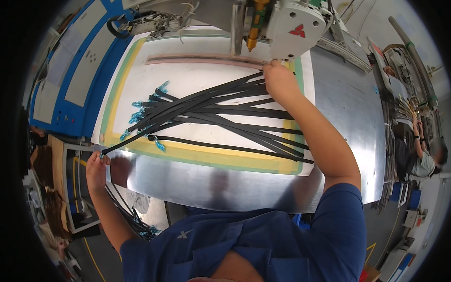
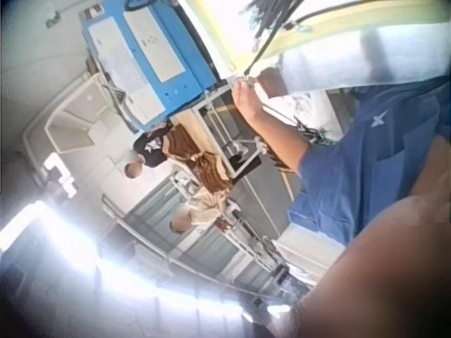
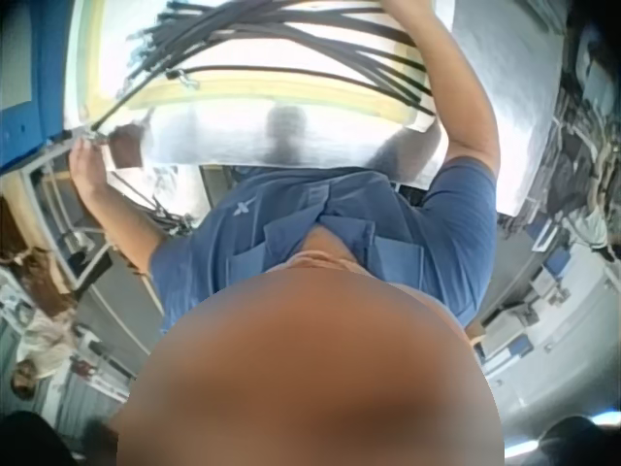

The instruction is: The recorder is using an industrial sewing or bonding machine to attach blue hardware components to black straps.

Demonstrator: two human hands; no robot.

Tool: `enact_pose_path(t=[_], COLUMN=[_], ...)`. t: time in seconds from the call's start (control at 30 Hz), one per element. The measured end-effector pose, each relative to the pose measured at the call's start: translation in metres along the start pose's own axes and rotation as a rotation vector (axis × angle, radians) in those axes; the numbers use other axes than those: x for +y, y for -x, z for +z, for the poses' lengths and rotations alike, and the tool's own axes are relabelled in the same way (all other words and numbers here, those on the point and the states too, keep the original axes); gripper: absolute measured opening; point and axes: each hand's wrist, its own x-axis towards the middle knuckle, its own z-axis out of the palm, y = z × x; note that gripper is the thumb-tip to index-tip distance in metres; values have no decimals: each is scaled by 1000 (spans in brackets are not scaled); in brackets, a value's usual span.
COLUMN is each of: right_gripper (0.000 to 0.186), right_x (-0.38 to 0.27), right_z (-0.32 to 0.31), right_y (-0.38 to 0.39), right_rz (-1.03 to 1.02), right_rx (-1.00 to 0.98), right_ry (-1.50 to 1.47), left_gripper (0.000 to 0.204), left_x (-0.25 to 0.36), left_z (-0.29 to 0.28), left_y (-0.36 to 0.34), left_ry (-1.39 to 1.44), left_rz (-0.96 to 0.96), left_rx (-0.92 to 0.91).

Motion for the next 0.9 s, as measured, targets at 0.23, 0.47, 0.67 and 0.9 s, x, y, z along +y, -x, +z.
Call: enact_pose_path(t=[0.23, 0.47, 0.67, 0.9], right_gripper=[34, 20, 14, 32], right_x=[-14, -8, 51, 110], right_z=[-12, -5, -37, -140], right_y=[4, -4, -4, 40], right_rz=[-156, -202, -33, 128], right_rx=[-64, -178, -275, -42], right_ry=[-262, -295, -649, -646], left_gripper=[24, 19, 20, 17], left_x=[6, 3, 10, 34], left_z=[30, 23, 40, 111], left_y=[7, -8, -32, -84], left_ry=[-8, 93, 75, 230], left_rz=[-78, 20, 119, 282], left_rx=[252, 34, 61, 84])
